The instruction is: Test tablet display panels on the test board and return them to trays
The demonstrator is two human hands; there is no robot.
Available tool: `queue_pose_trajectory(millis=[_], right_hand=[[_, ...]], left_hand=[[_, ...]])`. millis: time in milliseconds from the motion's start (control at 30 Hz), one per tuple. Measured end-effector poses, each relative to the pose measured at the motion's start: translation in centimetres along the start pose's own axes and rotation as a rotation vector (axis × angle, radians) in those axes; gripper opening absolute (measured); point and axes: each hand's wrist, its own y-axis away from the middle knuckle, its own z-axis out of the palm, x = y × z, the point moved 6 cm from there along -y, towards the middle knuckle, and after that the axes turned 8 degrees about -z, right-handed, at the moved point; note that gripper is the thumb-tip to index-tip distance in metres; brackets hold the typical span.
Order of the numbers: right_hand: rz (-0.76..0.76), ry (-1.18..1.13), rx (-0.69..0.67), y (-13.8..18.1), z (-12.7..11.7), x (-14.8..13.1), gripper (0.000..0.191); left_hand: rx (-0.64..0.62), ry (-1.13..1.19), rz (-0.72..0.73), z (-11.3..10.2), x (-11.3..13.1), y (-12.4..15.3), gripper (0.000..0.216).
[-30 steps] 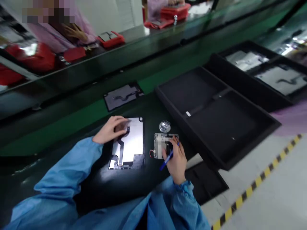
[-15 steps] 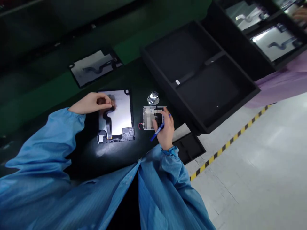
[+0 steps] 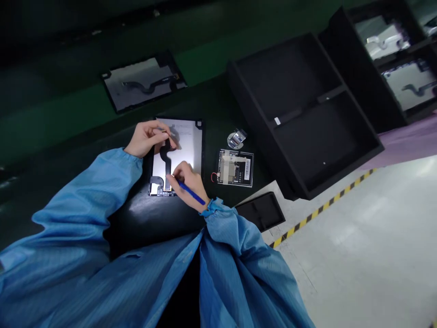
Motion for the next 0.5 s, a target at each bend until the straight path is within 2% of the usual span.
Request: queue_pose_trajectory(millis=[133,233,367,500], right_hand=[[-0.063,0.195,0.079,0.49,-0.09,0.36,0.035],[-0.151,0.32,0.079,0.59,0.04,0.02,0.035],[-0.174,0.343,0.101,0.44,0.05,-0.17,0.034],[-0.17,0.356,0.066,0.39,0.35,-0.17,0.033]], left_hand=[[-0.006,-0.05,-0.026,0.28,0.25,0.13,0.038],[-0.019,-0.054,-0.028,0.57,0.42,0.18,0.037],[-0.033,-0.072,-0.007,0.68,0.63,0.2,0.034],[-0.048,-0.106,-0.01,0.75,0.89,0.26,0.031]])
